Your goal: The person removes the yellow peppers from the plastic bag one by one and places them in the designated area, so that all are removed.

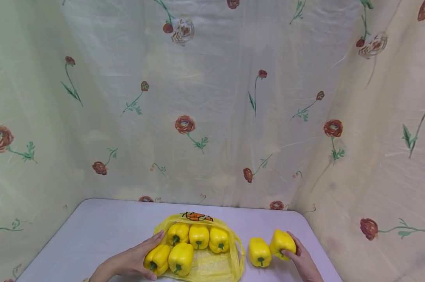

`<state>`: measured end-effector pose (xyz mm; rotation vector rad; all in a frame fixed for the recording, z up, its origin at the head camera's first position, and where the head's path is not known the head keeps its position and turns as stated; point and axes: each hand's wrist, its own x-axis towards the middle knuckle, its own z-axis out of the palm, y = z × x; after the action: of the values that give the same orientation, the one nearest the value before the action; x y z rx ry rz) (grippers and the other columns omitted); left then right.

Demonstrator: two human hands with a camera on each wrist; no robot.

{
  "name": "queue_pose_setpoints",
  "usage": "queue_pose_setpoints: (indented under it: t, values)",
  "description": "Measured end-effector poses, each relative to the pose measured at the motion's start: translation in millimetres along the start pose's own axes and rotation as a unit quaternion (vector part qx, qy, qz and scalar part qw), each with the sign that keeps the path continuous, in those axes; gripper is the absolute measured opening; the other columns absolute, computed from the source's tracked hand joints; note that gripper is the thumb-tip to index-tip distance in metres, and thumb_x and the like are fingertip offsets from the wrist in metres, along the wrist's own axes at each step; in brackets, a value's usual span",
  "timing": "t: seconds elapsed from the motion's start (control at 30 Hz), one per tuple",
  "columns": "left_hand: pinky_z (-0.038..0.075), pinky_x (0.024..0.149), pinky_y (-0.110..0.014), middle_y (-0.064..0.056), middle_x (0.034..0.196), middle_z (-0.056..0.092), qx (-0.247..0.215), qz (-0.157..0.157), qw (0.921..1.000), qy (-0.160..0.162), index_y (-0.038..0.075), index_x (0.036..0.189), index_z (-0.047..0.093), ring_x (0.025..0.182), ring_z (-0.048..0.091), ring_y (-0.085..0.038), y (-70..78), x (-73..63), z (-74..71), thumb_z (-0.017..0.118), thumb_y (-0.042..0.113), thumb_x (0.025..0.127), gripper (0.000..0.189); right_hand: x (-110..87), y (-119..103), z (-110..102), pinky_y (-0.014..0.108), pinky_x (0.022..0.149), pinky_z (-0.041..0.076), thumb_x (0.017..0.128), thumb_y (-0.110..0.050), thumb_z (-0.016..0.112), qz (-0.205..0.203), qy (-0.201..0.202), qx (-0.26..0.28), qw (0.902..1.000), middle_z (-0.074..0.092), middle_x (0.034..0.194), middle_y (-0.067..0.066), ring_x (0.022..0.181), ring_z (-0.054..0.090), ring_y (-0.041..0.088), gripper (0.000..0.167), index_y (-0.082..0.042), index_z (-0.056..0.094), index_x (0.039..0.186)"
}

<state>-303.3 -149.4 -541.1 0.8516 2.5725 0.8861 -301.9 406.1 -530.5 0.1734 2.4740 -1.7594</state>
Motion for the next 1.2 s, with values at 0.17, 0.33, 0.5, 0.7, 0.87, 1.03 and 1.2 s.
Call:
queue_pose_setpoints:
  t: [0.17,0.33,0.5,0.7,0.87,1.03,1.2]
  values:
    - [0.022,0.112,-0.064,-0.010,0.164,0.006,0.000,0.001,1.0000,-0.002,0.011,0.156,0.010,0.147,0.016,-0.039,0.2,0.2,0.0,0.075,0.056,0.075,0.113,-0.3,6,-2,0.009,0.083,0.043,0.096,-0.020,0.057,-0.001,0.001,0.006,1.0000,0.039,0.125,-0.017,0.096,0.045,-0.012,0.077,-0.003,0.011,0.154]
    - [0.023,0.112,-0.064,-0.009,0.164,0.007,0.002,-0.001,1.0000,-0.001,0.011,0.156,0.011,0.147,0.017,-0.039,-0.4,0.7,0.9,0.075,0.057,0.075,0.113,2.5,15,-3,0.007,0.083,0.041,0.096,-0.017,0.056,-0.003,0.004,0.008,1.0000,0.038,0.136,-0.006,0.094,0.043,-0.017,0.076,-0.001,0.011,0.154]
    - [0.022,0.112,-0.064,-0.008,0.164,0.006,0.003,0.000,1.0000,0.001,0.012,0.156,0.011,0.147,0.016,-0.038,-1.1,0.5,1.3,0.074,0.059,0.075,0.112,8.6,23,-4,0.007,0.082,0.041,0.096,-0.018,0.056,0.016,0.003,0.002,0.9999,0.017,0.156,0.024,0.092,0.040,-0.018,0.077,0.002,0.008,0.153]
    - [0.022,0.112,-0.064,-0.008,0.164,0.006,0.005,0.000,1.0000,0.001,0.012,0.156,0.010,0.147,0.016,-0.038,-0.5,-0.7,0.8,0.074,0.059,0.075,0.113,13.5,29,-3,0.019,0.091,0.045,0.095,-0.025,0.058,0.037,0.012,-0.045,0.9982,0.021,0.154,0.030,0.119,0.045,0.019,0.079,0.005,0.011,0.152]
    - [0.023,0.112,-0.064,-0.009,0.164,0.006,0.006,-0.001,1.0000,0.002,0.012,0.156,0.011,0.147,0.017,-0.038,0.0,-1.2,0.5,0.074,0.059,0.075,0.113,15.1,30,0,0.028,0.098,0.047,0.094,-0.025,0.060,0.040,0.014,-0.042,0.9982,0.020,0.152,0.032,0.129,0.037,0.036,0.082,0.008,0.011,0.150]
    - [0.023,0.113,-0.063,-0.008,0.164,0.007,0.005,-0.006,1.0000,0.005,0.012,0.156,0.012,0.148,0.017,-0.037,2.2,-1.4,0.2,0.074,0.060,0.074,0.113,15.1,30,5,0.034,0.104,0.044,0.093,-0.022,0.061,0.041,0.013,-0.017,0.9989,0.020,0.151,0.034,0.129,0.036,0.038,0.083,0.008,0.009,0.151]
    - [0.022,0.113,-0.063,-0.009,0.164,0.007,0.002,-0.004,1.0000,0.003,0.011,0.156,0.012,0.147,0.017,-0.038,1.1,-2.0,0.9,0.075,0.058,0.074,0.113,15.4,32,6,0.054,0.114,0.030,0.094,-0.024,0.060,0.041,0.005,-0.026,0.9988,0.018,0.150,0.035,0.133,0.031,0.045,0.084,0.009,0.008,0.150]
